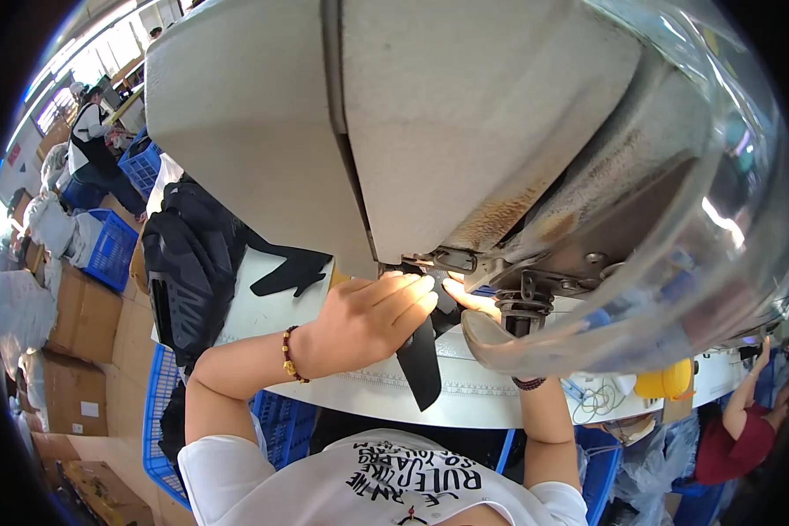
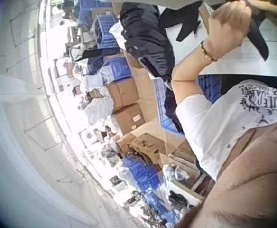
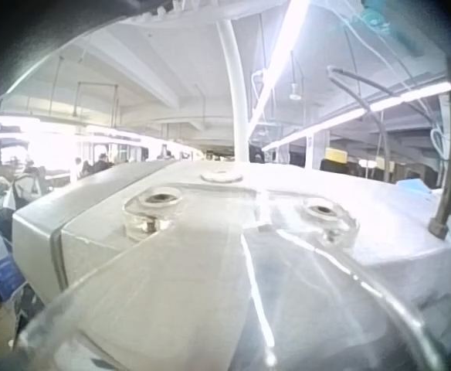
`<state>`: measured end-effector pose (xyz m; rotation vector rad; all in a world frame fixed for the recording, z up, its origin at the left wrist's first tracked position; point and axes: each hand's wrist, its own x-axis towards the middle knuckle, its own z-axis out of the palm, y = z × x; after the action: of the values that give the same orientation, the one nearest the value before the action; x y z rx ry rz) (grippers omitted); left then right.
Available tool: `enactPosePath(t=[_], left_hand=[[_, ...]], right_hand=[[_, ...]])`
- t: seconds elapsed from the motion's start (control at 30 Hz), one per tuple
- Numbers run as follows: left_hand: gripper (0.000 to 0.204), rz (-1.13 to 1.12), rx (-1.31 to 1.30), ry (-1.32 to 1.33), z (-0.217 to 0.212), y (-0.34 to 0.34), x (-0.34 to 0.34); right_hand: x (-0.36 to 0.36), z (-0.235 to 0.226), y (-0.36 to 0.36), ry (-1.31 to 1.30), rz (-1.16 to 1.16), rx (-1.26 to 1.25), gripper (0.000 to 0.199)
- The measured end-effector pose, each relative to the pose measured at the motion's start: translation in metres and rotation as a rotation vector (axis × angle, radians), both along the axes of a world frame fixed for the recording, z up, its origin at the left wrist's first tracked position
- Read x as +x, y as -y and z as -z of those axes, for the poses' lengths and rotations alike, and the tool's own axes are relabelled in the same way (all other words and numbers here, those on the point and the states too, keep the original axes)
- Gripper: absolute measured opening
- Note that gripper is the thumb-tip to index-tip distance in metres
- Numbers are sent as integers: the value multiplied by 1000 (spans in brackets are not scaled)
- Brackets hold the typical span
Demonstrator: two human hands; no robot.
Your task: Operating a specialized sewing machine to stitch and trim leather components for shoe manufacturing.
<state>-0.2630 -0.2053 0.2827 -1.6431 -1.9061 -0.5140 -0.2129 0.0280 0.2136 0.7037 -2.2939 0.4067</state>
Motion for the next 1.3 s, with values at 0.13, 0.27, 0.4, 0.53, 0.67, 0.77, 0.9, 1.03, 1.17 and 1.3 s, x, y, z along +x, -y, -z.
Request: enactPosePath(t=[0.13,0.27,0.4,0.53,0.67,0.77,0.9,1.03,1.17,1.3], left_hand=[[28,15,-19,2,-4,3,-7],[27,59,-67,17,-6,9,-16],[24,76,-110,43,-12,10,-23],[22,93,-100,122,-16,9,-26],[24,63,-145,234,-23,10,-23],[31,17,-154,304,-34,12,-14],[53,-29,-315,287,-37,23,-14],[69,-58,-424,290,-43,27,2],[57,-35,-317,424,-49,25,19],[34,-123,-31,160,-14,1,20]], right_hand=[[9,12,14,401,22,-360,38],[18,10,43,809,7,-908,50],[23,-11,52,252,109,-172,47],[24,-16,54,289,114,-139,48],[26,-14,53,321,102,-264,45],[27,-22,57,67,222,-29,42],[35,-24,70,89,346,-18,42],[45,-25,75,42,428,-94,36],[45,-38,72,246,198,-168,16],[44,-42,73,329,42,-413,13]])
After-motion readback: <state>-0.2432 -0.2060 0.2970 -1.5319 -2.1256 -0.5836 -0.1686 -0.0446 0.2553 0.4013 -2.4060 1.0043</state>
